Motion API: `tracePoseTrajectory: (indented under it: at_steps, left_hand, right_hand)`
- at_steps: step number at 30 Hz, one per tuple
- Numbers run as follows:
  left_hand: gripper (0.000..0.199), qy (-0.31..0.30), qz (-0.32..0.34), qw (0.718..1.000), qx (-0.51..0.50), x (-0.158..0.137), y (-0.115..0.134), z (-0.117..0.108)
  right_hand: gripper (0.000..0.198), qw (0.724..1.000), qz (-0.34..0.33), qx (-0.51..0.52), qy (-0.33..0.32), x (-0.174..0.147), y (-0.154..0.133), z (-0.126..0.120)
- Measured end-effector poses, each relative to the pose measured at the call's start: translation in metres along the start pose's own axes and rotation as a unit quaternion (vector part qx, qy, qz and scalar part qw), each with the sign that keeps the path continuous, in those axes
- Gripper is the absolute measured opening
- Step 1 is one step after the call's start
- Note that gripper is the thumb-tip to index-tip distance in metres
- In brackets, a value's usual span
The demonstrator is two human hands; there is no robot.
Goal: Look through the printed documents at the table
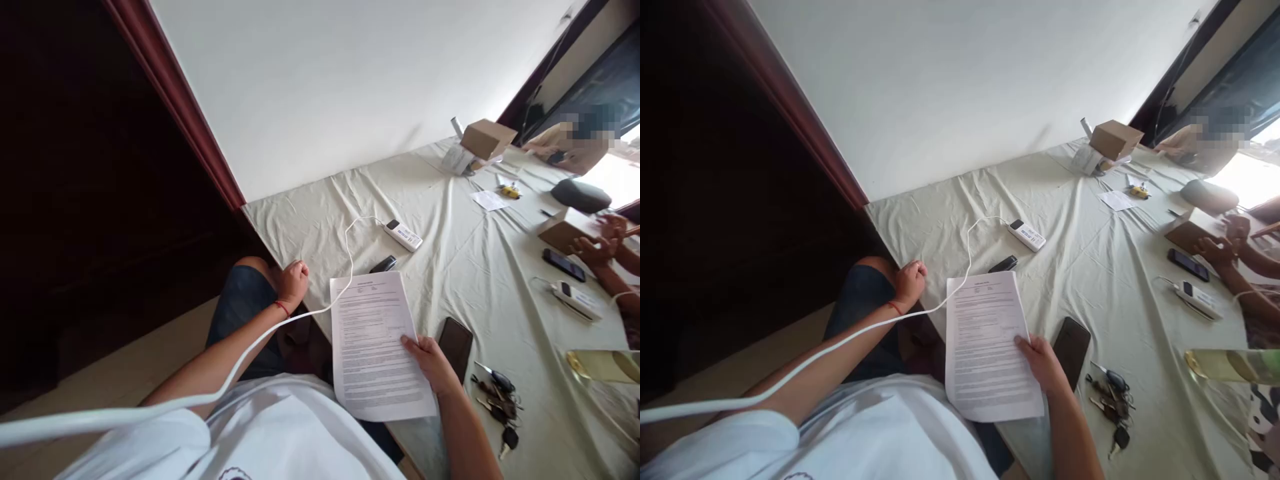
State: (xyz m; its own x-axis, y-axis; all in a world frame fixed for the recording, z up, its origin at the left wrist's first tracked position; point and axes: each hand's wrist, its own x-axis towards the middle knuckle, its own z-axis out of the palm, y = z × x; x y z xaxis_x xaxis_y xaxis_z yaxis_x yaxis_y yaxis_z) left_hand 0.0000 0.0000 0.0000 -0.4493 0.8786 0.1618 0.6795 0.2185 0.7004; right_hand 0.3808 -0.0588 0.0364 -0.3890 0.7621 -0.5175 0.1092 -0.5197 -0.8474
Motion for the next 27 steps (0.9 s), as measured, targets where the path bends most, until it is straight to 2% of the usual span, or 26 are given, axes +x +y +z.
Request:
tracePoseTrajectory:
  at_steps: [4, 6, 10, 14, 17, 22, 27]
  left_hand:
    - [0.023, -0.033, 0.018, 0.998, -0.052, -0.043, -0.002, -0.008]
    - [0.022, -0.099, 0.005, 0.987, -0.127, -0.068, -0.001, -0.012]
    - [0.01, -0.213, -0.156, 0.93, -0.254, -0.092, 0.015, -0.019]
    - [0.018, -0.29, -0.252, 0.866, -0.321, -0.089, 0.046, -0.023]
    - [0.022, -0.354, -0.301, 0.82, -0.335, -0.086, 0.065, -0.022]
    - [0.012, -0.397, -0.304, 0.802, -0.326, -0.081, 0.078, -0.01]
    - [0.024, -0.461, -0.276, 0.786, -0.307, -0.067, 0.081, 0.006]
  right_hand:
    - [0.045, 0.995, 0.04, 0.065, 0.061, -0.026, 0.007, -0.014]
    - [0.043, 0.99, 0.05, 0.092, 0.091, -0.035, 0.012, -0.016]
    - [0.041, 0.983, 0.058, 0.12, 0.129, -0.04, 0.015, -0.008]
    - [0.044, 0.98, 0.068, 0.125, 0.141, -0.039, 0.012, 0.002]
    - [0.045, 0.977, 0.067, 0.13, 0.156, -0.036, 0.009, 0.004]
    - [0.045, 0.972, 0.058, 0.129, 0.188, -0.028, 0.006, 0.006]
    - [0.043, 0.966, 0.055, 0.114, 0.225, -0.02, 0.004, 0.01]
